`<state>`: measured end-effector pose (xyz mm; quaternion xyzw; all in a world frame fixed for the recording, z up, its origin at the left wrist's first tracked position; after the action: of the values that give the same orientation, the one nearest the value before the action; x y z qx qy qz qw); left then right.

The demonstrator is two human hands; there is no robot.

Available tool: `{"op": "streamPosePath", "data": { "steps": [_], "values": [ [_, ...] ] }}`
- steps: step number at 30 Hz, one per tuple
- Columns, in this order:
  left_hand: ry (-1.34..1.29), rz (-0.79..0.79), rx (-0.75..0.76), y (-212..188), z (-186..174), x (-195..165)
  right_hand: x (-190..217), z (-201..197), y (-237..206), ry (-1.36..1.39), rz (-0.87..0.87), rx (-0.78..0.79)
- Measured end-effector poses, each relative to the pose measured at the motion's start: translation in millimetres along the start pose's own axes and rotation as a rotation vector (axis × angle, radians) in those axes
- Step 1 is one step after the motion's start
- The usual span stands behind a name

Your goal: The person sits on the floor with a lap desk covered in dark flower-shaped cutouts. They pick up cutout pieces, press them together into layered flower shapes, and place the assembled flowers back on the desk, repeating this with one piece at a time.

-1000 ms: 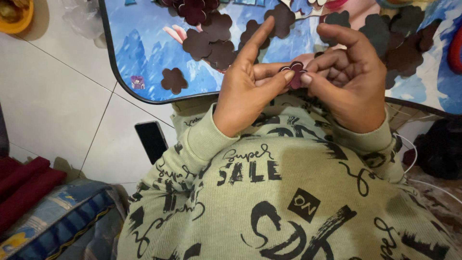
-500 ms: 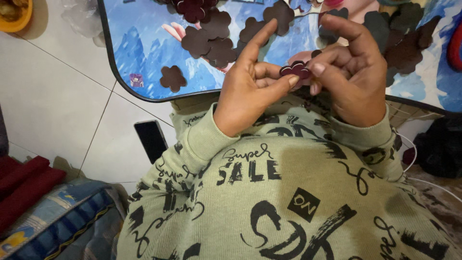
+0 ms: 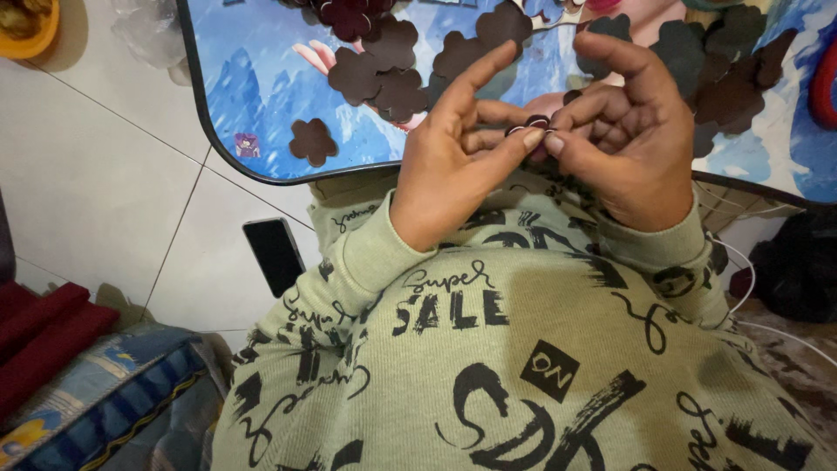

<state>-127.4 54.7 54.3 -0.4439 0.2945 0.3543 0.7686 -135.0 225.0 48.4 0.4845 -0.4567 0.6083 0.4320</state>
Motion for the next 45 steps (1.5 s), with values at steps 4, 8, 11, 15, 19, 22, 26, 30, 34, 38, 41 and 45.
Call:
{"op": "streamPosePath", "data": {
  "steps": [4,8,11,15,19,22,26,30,34,38,41,45],
  "values": [
    [0.012,-0.013,-0.009,0,-2,-1,9,6,0,0.039,-0.140,0.090],
    [-0.007,-0.020,0.013,2,1,1,7,4,-3,0.043,-0.150,0.060],
    [0.128,-0.012,0.013,0,0,1,2,1,-2,0.063,-0.087,-0.004],
    [0.112,0.029,-0.022,3,-3,0,-4,-7,3,0.138,-0.008,-0.137],
    [0.124,0.046,-0.055,2,-6,1,8,2,4,0.079,-0.105,-0.015],
    [0.098,0.053,-0.066,3,-5,1,17,12,3,0.016,-0.161,0.087],
    [0.033,0.023,-0.068,5,-4,2,3,8,3,0.003,-0.007,-0.017],
    [0.074,-0.049,-0.056,4,-3,5,2,4,-1,0.045,-0.045,-0.058],
    [0.118,-0.016,-0.014,2,1,1,7,5,-1,0.040,-0.167,0.005],
    [0.081,0.003,0.002,2,2,0,-2,-1,-1,0.058,-0.038,-0.082],
    [0.094,-0.016,-0.011,3,-1,1,3,3,2,0.078,-0.029,-0.084],
    [0.079,-0.006,0.002,4,-2,1,3,2,3,0.064,-0.021,-0.077]
  ]
}}
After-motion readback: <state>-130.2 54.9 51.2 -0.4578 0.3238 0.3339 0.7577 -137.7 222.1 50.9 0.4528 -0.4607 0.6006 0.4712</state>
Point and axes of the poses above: each hand's wrist, its own y-axis towards the middle knuckle, its own z-axis out of the palm, x = y × z, the point moved 9 cm from there along y, towards the middle knuckle, and after that the axes turned 11 degrees about -z, right-handed, at the moved point
